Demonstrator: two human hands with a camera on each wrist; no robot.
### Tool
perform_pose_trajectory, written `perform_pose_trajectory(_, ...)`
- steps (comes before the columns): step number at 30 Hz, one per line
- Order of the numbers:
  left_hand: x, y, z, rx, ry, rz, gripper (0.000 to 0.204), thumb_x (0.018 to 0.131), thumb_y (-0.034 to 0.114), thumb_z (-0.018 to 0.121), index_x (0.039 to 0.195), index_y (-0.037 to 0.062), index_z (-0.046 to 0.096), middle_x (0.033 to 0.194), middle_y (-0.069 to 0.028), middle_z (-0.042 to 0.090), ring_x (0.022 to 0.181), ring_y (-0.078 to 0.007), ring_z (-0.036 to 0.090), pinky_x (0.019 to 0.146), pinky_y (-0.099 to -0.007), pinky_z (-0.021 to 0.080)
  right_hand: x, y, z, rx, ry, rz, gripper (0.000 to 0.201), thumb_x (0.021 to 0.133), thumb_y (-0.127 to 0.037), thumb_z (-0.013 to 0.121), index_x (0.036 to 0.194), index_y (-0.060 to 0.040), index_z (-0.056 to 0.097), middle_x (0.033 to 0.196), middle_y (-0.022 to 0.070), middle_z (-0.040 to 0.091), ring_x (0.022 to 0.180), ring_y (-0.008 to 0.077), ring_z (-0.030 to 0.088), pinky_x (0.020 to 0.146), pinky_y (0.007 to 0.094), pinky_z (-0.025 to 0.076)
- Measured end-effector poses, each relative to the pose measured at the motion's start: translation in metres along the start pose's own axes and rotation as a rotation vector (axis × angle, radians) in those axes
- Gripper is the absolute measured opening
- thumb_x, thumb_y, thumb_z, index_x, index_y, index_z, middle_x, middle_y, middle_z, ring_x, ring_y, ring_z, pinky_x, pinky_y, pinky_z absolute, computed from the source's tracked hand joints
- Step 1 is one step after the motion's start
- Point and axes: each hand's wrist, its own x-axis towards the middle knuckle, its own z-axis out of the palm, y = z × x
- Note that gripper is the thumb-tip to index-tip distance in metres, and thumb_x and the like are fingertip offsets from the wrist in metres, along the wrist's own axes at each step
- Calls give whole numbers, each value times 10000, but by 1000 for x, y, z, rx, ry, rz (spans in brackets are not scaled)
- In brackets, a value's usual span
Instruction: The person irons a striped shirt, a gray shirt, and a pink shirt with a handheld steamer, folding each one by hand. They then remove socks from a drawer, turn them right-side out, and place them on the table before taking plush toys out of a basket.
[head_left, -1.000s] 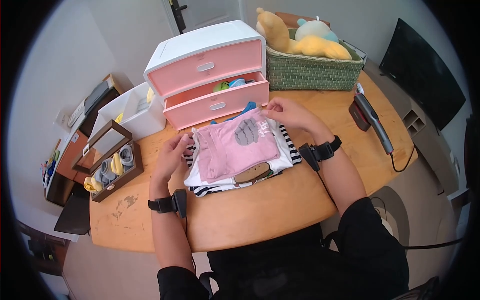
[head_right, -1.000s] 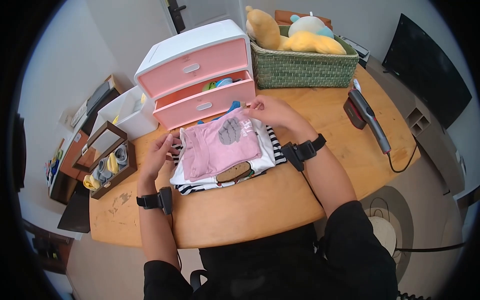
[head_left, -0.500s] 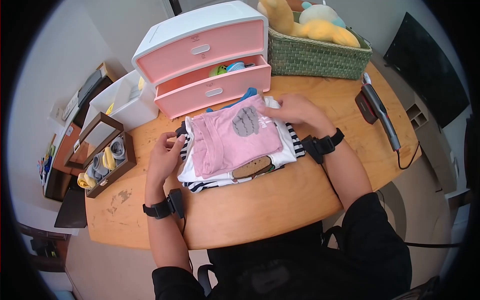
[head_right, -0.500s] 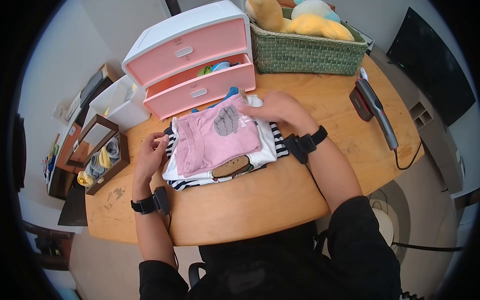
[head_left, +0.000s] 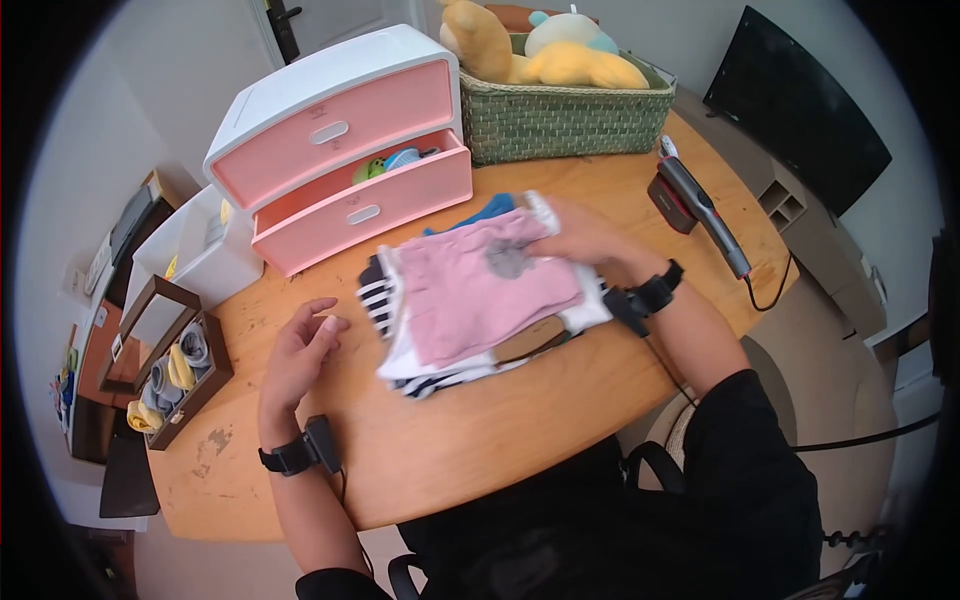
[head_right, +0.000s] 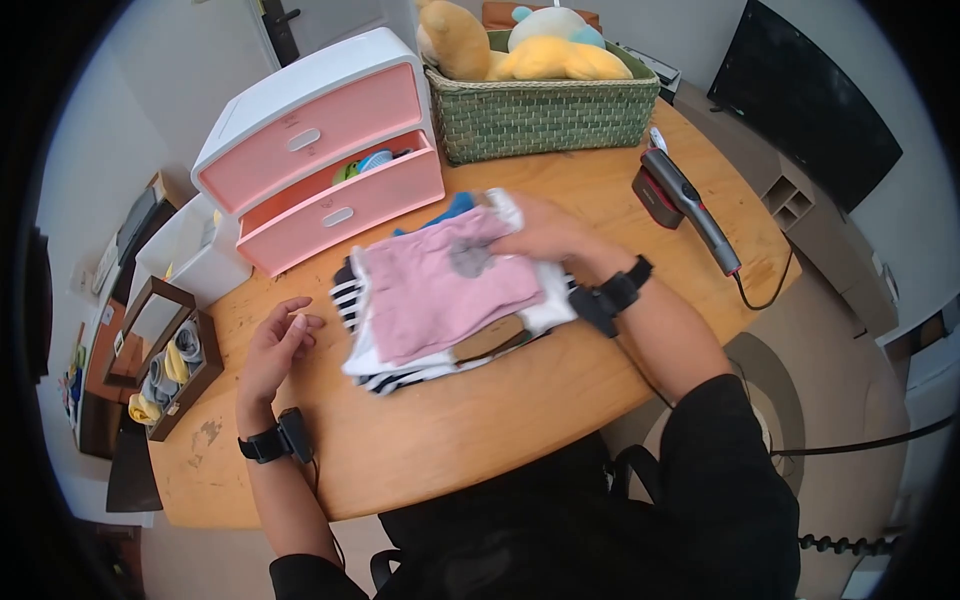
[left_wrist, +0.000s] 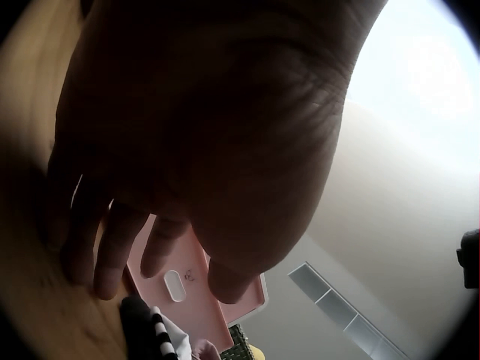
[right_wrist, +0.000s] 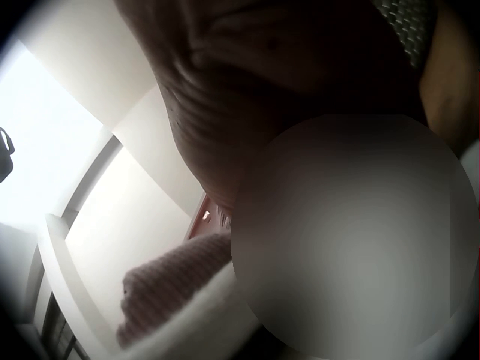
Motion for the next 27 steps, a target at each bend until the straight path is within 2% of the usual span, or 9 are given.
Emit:
perform_pose_trajectory(2, -2, 1, 1, 47, 13, -3, 404, 1045, 288, 625, 1365, 44, 584, 1047, -54, 700, 832, -88, 583, 748, -241, 486, -9, 7, -42, -130, 109, 121, 686, 748, -200, 852, 1366, -74, 580, 1200, 146, 717, 1071, 277, 692, 955, 402, 536)
perform_pose_trajectory(4, -2, 2, -1, 74, 5, -11, 413, 1043, 299, 626, 1363, 41, 586, 1091, -72, 704, 856, -104, 595, 769, -255, 499, -20, 0, -63, -613, 495, 374, 753, 744, -226, 862, 1404, -68, 537, 1185, 191, 720, 1057, 357, 705, 931, 450, 550)
perform_pose_trajectory(5, -1, 1, -2, 76, 8, -18, 400, 1050, 303, 612, 1363, 57, 587, 1098, -57, 704, 847, -89, 587, 754, -244, 490, -30, -1, -71, -701, 598, 246, 826, 747, -276, 873, 1445, -56, 490, 1295, 249, 657, 1193, 399, 640, 1003, 460, 517)
perform_pose_trajectory(7, -1, -1, -2, 78, 11, -31, 375, 1064, 313, 585, 1363, 87, 590, 1111, -28, 703, 828, -58, 570, 722, -222, 472, -38, 1, -83, -716, 674, -68, 850, 756, -323, 874, 1465, -54, 488, 1428, 256, 564, 1337, 387, 539, 1092, 445, 456)
perform_pose_trajectory(10, 2, -7, -4, 65, 4, -6, 365, 1065, 307, 582, 1359, 90, 593, 1109, -25, 704, 830, -57, 573, 722, -220, 470, -50, 2, -63, -771, 401, -192, 884, 751, -353, 881, 1495, -86, 486, 1516, 251, 477, 1419, 414, 437, 1161, 448, 385)
perform_pose_trajectory(11, 2, -6, -5, 66, 11, -12, 362, 1065, 304, 582, 1357, 90, 594, 1108, -23, 704, 829, -56, 574, 721, -219, 469, -58, -18, -43, -696, 288, -214, 868, 747, -376, 882, 1490, -124, 510, 1543, 227, 453, 1436, 437, 405, 1161, 539, 365)
perform_pose_trajectory(13, 1, -5, -4, 71, 24, -25, 355, 1066, 298, 582, 1353, 91, 597, 1106, -19, 705, 829, -54, 578, 719, -217, 468, -67, -42, -11, -864, 158, -85, 897, 732, -366, 896, 1508, -170, 491, 1576, 188, 419, 1449, 415, 388, 1142, 620, 347)
perform_pose_trajectory(19, 0, -5, -4, 62, 32, -22, 347, 1064, 288, 587, 1345, 85, 604, 1100, -12, 708, 829, -51, 587, 715, -213, 468, -45, 4, -2, -699, 125, -44, 824, 820, -119, 816, 1543, -227, 436, 1587, 119, 419, 1451, 339, 400, 1090, 639, 378)
perform_pose_trajectory(27, 2, -11, -7, 19, 39, -17, 390, 1045, 305, 624, 1338, 48, 607, 1084, -45, 703, 833, -93, 616, 738, -246, 502, -32, 31, -19, -667, 159, -97, 743, 834, -29, 765, 1505, -188, 490, 1590, 98, 427, 1437, 331, 421, 1064, 607, 399)
